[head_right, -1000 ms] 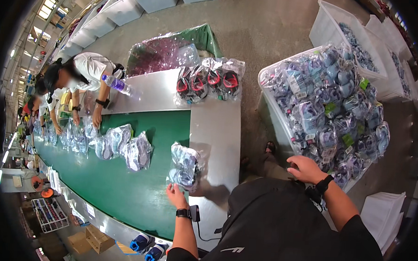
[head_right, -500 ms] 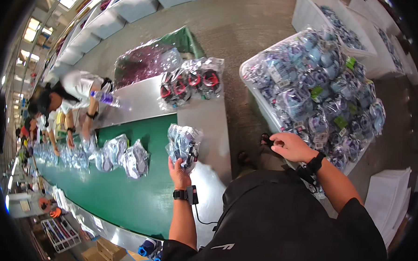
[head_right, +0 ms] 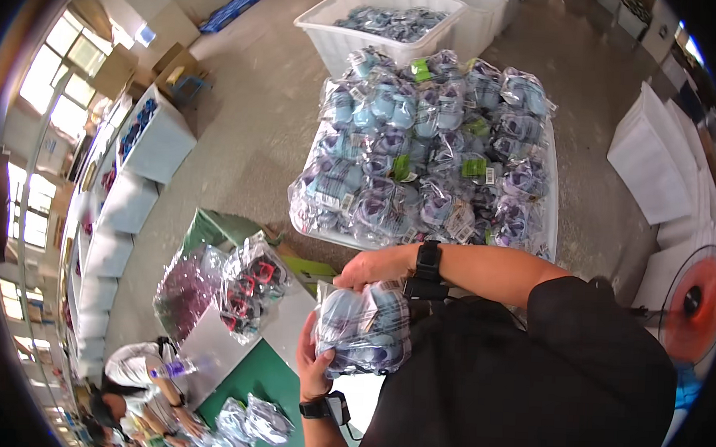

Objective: The person picks packaged footwear from a large white bin and places them onto a green conveyor belt. The person handles the items one at a time, moving them from the bin to the belt where other workers are present.

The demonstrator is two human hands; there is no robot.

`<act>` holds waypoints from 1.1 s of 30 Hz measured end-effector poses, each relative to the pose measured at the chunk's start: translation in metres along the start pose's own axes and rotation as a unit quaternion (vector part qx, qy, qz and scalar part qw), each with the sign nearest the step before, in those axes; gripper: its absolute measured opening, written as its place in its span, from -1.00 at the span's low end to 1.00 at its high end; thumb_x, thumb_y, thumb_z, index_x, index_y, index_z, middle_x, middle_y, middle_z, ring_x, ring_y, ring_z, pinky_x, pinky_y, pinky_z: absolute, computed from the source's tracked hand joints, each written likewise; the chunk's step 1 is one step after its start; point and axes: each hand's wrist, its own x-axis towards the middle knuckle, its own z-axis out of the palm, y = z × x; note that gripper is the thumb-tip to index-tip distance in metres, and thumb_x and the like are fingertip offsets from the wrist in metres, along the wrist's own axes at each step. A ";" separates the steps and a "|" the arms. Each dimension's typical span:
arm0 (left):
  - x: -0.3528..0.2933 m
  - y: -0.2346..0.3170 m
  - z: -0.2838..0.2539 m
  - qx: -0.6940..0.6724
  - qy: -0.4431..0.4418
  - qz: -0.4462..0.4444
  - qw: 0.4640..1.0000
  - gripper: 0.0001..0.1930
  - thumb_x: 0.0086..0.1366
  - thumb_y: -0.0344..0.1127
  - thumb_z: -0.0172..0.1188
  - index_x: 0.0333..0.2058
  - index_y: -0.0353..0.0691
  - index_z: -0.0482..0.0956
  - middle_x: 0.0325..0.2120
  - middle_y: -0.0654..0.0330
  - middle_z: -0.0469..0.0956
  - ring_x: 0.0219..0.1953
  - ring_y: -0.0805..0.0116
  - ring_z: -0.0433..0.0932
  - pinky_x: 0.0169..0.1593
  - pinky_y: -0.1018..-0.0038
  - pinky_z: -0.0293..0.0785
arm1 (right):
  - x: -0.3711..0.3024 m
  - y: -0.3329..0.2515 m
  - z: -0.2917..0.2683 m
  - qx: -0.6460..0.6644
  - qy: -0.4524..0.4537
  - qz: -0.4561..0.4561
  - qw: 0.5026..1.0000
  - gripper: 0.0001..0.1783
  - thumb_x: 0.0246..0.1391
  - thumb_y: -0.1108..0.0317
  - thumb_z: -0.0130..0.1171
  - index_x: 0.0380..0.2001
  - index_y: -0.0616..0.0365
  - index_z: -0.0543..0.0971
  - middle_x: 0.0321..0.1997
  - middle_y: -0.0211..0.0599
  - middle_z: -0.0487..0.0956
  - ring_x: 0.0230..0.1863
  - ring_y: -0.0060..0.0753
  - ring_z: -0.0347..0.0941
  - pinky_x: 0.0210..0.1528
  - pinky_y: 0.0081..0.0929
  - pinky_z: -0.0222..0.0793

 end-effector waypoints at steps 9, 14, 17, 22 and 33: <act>0.057 -0.019 0.025 0.108 0.033 -0.009 0.994 -0.36 0.29 -0.36 0.25 0.31 -0.30 0.24 0.12 0.05 0.42 0.10 0.33 0.42 0.12 0.44 0.37 | -0.075 0.004 -0.048 0.022 0.133 0.107 0.985 -0.55 0.19 0.10 0.27 -0.06 0.28 0.61 -0.16 -0.39 0.64 -0.13 -0.65 0.46 -0.04 -0.55 0.39; 0.044 -0.064 -0.007 0.171 0.093 -0.031 0.980 -0.53 0.34 -0.41 0.22 0.18 -0.37 0.36 -0.08 0.14 0.55 -0.10 0.46 0.52 -0.06 0.57 0.46 | -0.156 0.066 -0.117 0.220 0.416 -0.005 0.882 -0.63 0.21 0.13 0.23 -0.11 0.21 0.64 -0.26 -0.44 0.63 -0.35 -0.62 0.57 -0.35 -0.58 0.54; 0.028 -0.090 -0.032 0.219 0.097 -0.073 0.968 -0.54 0.32 -0.40 0.24 0.14 -0.41 0.39 -0.17 0.15 0.59 -0.18 0.49 0.55 -0.10 0.59 0.48 | -0.196 0.049 -0.140 0.329 0.514 -0.116 0.784 -0.60 0.26 0.14 0.15 0.03 0.17 0.55 -0.17 -0.37 0.64 -0.30 -0.50 0.64 -0.27 -0.45 0.66; 0.007 -0.089 -0.056 0.317 0.149 -0.106 0.931 -0.55 0.30 -0.37 0.25 0.11 -0.43 0.42 -0.22 0.08 0.61 -0.23 0.41 0.59 -0.16 0.53 0.52 | -0.219 0.063 -0.222 0.404 0.571 -0.291 0.653 -0.60 0.34 0.02 0.04 0.04 0.07 0.48 -0.02 -0.36 0.63 -0.19 -0.48 0.62 -0.16 -0.47 0.57; -0.035 -0.104 -0.075 0.297 0.232 -0.119 0.918 -0.54 0.30 -0.41 0.21 0.14 -0.44 0.39 -0.22 0.08 0.60 -0.30 0.42 0.57 -0.27 0.55 0.50 | -0.152 0.114 -0.265 0.261 0.652 -0.054 0.710 -0.73 0.21 0.18 0.17 -0.25 0.19 0.57 -0.40 -0.35 0.61 -0.45 -0.50 0.59 -0.57 -0.56 0.42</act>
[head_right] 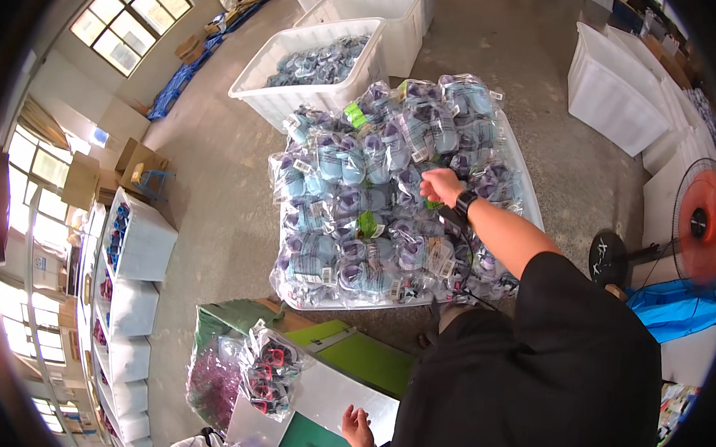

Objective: The person picks packaged footwear from a large white bin and places them onto a green conveyor belt. The person handles the items one at a time, moving them from the bin to the belt where other workers are present.

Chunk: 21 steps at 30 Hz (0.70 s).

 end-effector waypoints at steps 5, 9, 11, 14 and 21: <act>-0.014 -0.046 -0.004 -0.024 0.017 -0.054 0.998 -0.54 0.30 -0.41 0.20 0.15 -0.43 0.38 -0.24 0.09 0.61 -0.32 0.46 0.55 -0.32 0.57 0.48 | -0.075 0.001 0.041 -0.091 -0.140 -0.024 0.986 -0.72 0.23 0.18 0.17 -0.16 0.18 0.56 -0.37 -0.39 0.62 -0.42 -0.58 0.58 -0.51 -0.66 0.38; -0.011 -0.079 -0.015 0.008 0.037 -0.048 0.998 -0.55 0.28 -0.34 0.25 0.10 -0.40 0.44 -0.22 0.06 0.64 -0.28 0.41 0.60 -0.22 0.52 0.53 | -0.122 -0.003 0.063 -0.127 -0.240 -0.018 0.962 -0.75 0.25 0.20 0.16 -0.18 0.17 0.57 -0.39 -0.42 0.60 -0.42 -0.64 0.52 -0.48 -0.66 0.36; -0.008 -0.082 -0.025 0.075 0.053 0.004 0.996 -0.57 0.27 -0.29 0.28 0.06 -0.38 0.49 -0.19 0.01 0.65 -0.25 0.34 0.63 -0.15 0.46 0.55 | -0.140 0.003 0.068 -0.178 -0.256 -0.054 0.949 -0.75 0.26 0.19 0.14 -0.16 0.13 0.59 -0.41 -0.46 0.58 -0.44 -0.66 0.49 -0.47 -0.67 0.33; -0.006 -0.078 -0.046 0.120 0.120 0.017 0.985 -0.54 0.21 -0.19 0.32 0.03 -0.31 0.54 -0.16 -0.03 0.64 -0.16 0.17 0.64 -0.07 0.34 0.54 | -0.159 0.019 0.062 -0.219 -0.267 -0.063 0.936 -0.74 0.27 0.18 0.13 -0.14 0.13 0.58 -0.39 -0.47 0.59 -0.42 -0.65 0.51 -0.48 -0.68 0.32; 0.013 -0.151 -0.126 0.243 0.338 0.062 0.907 -0.50 0.10 -0.18 0.37 -0.03 -0.33 0.55 -0.11 -0.11 0.55 0.03 -0.11 0.46 0.14 0.12 0.36 | -0.186 0.052 0.039 -0.276 -0.250 -0.032 0.928 -0.76 0.28 0.19 0.12 -0.14 0.12 0.55 -0.43 -0.49 0.58 -0.47 -0.65 0.53 -0.50 -0.71 0.35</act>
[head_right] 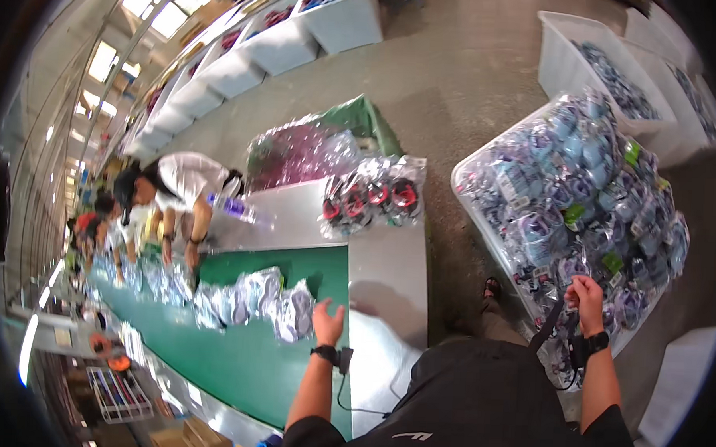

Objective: The person picks packaged footwear from a large white bin and places them onto a green conveyor belt. The person handles the items one at a time, moving them from the bin to the belt where other workers are present.

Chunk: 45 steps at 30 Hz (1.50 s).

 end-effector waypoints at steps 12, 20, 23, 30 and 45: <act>0.010 -0.180 -0.057 0.032 0.107 -0.286 0.952 0.00 -0.07 0.06 0.47 0.27 -0.37 0.25 0.22 -0.29 0.29 0.27 -0.16 0.28 0.34 0.08 0.14 | -0.028 -0.035 0.049 -0.174 -0.086 -0.026 0.981 -0.76 0.27 0.25 0.11 -0.13 0.18 0.55 -0.39 -0.45 0.59 -0.42 -0.64 0.53 -0.44 -0.70 0.36; -0.036 -0.142 -0.008 -0.234 0.098 -0.385 0.887 -0.15 -0.16 0.12 0.58 -0.09 -0.54 0.53 -0.17 -0.21 0.61 -0.13 -0.05 0.62 0.00 0.17 0.49 | -0.028 -0.046 0.098 -0.205 -0.169 -0.016 0.964 -0.78 0.24 0.31 0.15 -0.14 0.22 0.57 -0.38 -0.44 0.59 -0.41 -0.64 0.51 -0.41 -0.66 0.39; -0.070 -0.073 -0.007 -0.124 0.211 -0.331 0.911 -0.37 -0.04 -0.17 0.53 -0.11 -0.53 0.50 -0.26 -0.09 0.62 -0.23 0.01 0.61 -0.06 0.26 0.51 | -0.029 -0.050 0.116 -0.221 -0.218 -0.025 0.950 -0.78 0.20 0.35 0.17 -0.16 0.25 0.57 -0.39 -0.43 0.59 -0.40 -0.65 0.49 -0.34 -0.64 0.39; -0.166 0.014 0.012 -0.167 0.190 -0.126 0.959 -0.39 0.11 -0.46 0.26 0.17 -0.35 0.34 0.14 -0.08 0.35 0.19 -0.04 0.34 0.26 0.15 0.26 | -0.030 -0.047 0.109 -0.244 -0.230 -0.040 0.941 -0.75 0.17 0.36 0.16 -0.14 0.29 0.57 -0.36 -0.40 0.60 -0.36 -0.62 0.51 -0.27 -0.60 0.43; -0.088 0.045 0.007 -0.546 0.014 -0.288 0.787 -0.36 0.14 -0.56 0.17 0.24 -0.30 0.26 0.07 0.10 0.43 0.01 0.30 0.46 0.08 0.39 0.42 | -0.043 -0.038 0.118 -0.155 -0.275 -0.043 0.948 -0.74 0.23 0.37 0.13 -0.11 0.33 0.54 -0.33 -0.36 0.59 -0.29 -0.60 0.53 -0.19 -0.57 0.45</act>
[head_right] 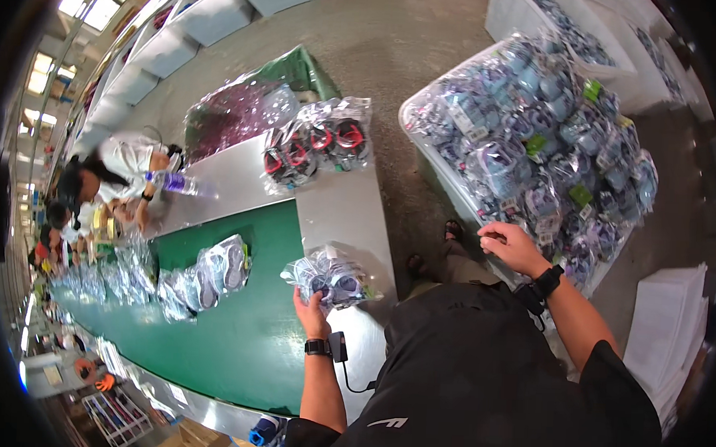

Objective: The person picks packaged footwear from a large white bin and places them onto a green conveyor belt. The person handles the items one at a time, moving them from the bin to the belt where other workers are present.

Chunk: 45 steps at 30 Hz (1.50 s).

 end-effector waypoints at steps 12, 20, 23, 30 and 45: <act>-0.071 0.116 0.212 0.090 -0.506 -0.203 0.834 -0.32 0.11 -0.46 0.14 0.27 -0.43 0.27 0.07 0.10 0.49 0.05 0.29 0.49 0.15 0.43 0.37 | 0.000 -0.030 -0.021 0.166 -0.056 0.029 0.984 -0.49 0.21 -0.04 0.21 -0.04 0.21 0.58 -0.13 -0.34 0.63 -0.10 -0.54 0.51 -0.03 -0.45 0.43; -0.119 0.111 0.300 0.183 -0.642 -0.147 0.730 -0.30 0.17 -0.54 0.23 0.29 -0.49 0.21 0.11 0.01 0.45 0.11 0.28 0.46 0.22 0.40 0.31 | -0.032 0.008 -0.065 0.057 -0.069 -0.183 0.979 -0.50 0.20 0.03 0.25 -0.03 0.25 0.56 -0.07 -0.31 0.63 -0.06 -0.49 0.46 0.03 -0.41 0.35; -0.138 0.091 0.312 0.159 -0.583 -0.119 0.788 -0.40 0.30 -0.51 0.19 0.28 -0.45 0.24 0.06 0.05 0.49 0.04 0.34 0.49 0.12 0.47 0.39 | -0.070 0.041 -0.091 0.059 0.068 -0.165 0.982 -0.54 0.18 0.04 0.27 -0.07 0.23 0.61 -0.09 -0.32 0.66 -0.07 -0.51 0.50 0.04 -0.43 0.38; -0.121 0.035 0.297 0.278 -0.478 0.013 0.833 -0.55 0.36 -0.36 0.20 0.17 -0.39 0.38 -0.15 0.17 0.60 -0.17 0.45 0.57 -0.17 0.55 0.52 | -0.165 0.096 -0.223 0.494 0.356 -0.042 0.792 -0.62 0.25 0.11 0.18 0.01 0.11 0.59 -0.07 -0.33 0.64 -0.05 -0.49 0.58 -0.18 -0.47 0.61; -0.137 0.003 0.240 0.413 -0.407 0.032 0.814 -0.56 0.34 -0.38 0.22 0.11 -0.49 0.39 -0.27 0.13 0.61 -0.29 0.47 0.58 -0.27 0.61 0.50 | -0.117 0.302 -0.391 0.426 0.653 0.057 0.623 -0.55 0.20 0.05 0.22 -0.37 0.33 0.56 -0.50 -0.13 0.58 -0.69 -0.45 0.42 -0.74 -0.52 0.24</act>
